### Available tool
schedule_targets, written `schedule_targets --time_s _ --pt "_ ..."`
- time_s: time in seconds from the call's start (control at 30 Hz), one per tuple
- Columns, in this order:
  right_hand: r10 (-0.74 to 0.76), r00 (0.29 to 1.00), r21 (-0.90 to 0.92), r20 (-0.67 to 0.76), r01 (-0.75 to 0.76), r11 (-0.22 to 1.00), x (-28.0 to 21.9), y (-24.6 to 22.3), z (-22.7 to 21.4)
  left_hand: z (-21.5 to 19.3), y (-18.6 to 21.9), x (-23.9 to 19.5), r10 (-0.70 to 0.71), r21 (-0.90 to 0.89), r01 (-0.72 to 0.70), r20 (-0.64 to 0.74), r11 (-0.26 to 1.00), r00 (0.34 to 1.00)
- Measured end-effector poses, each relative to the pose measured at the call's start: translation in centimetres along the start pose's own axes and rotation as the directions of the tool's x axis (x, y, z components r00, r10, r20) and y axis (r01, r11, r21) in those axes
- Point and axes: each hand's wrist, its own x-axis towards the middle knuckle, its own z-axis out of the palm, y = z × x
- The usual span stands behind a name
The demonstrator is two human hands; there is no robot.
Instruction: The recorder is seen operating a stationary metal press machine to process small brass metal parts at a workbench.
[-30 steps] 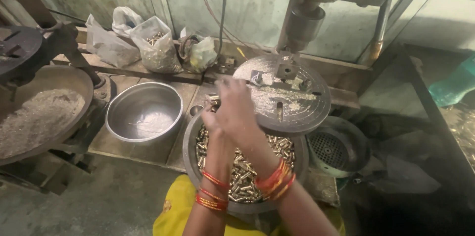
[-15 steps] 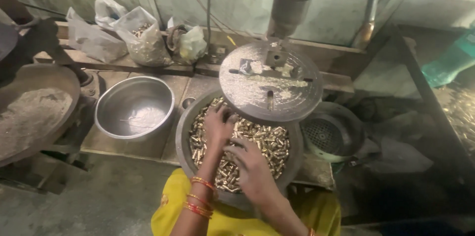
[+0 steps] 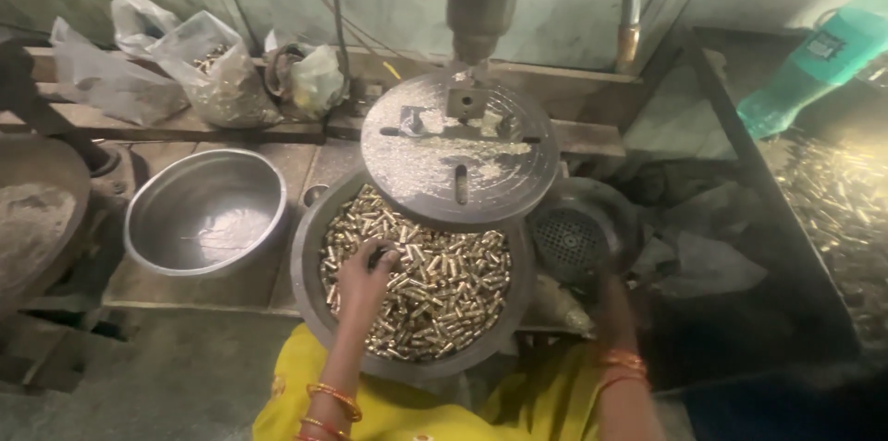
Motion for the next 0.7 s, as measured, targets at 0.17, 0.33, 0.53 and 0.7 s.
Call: schedule_targets --time_s 0.17,0.33,0.53,0.7 --pt "0.419 0.884 0.791 0.207 -0.403 0.46 -1.4 -9.7 -4.7 0.7 -1.1 0.5 -0.02 -0.136 0.03 0.069 0.99 0.997" --pt "0.614 0.689 0.901 0.385 -0.424 -0.089 -2.7 -14.1 -3.6 1.0 -1.7 0.9 0.032 -0.215 -0.035 -0.021 0.976 0.999" --pt "0.2 0.942 0.4 0.269 -0.298 0.867 -2.2 -5.0 1.4 0.3 0.2 0.4 -0.16 -0.259 0.158 0.016 0.953 0.987" --pt "0.036 0.979 0.601 0.202 -0.153 0.784 1.7 -11.4 -6.6 0.6 -0.2 0.4 -0.106 -0.194 0.101 -0.015 0.976 0.994"
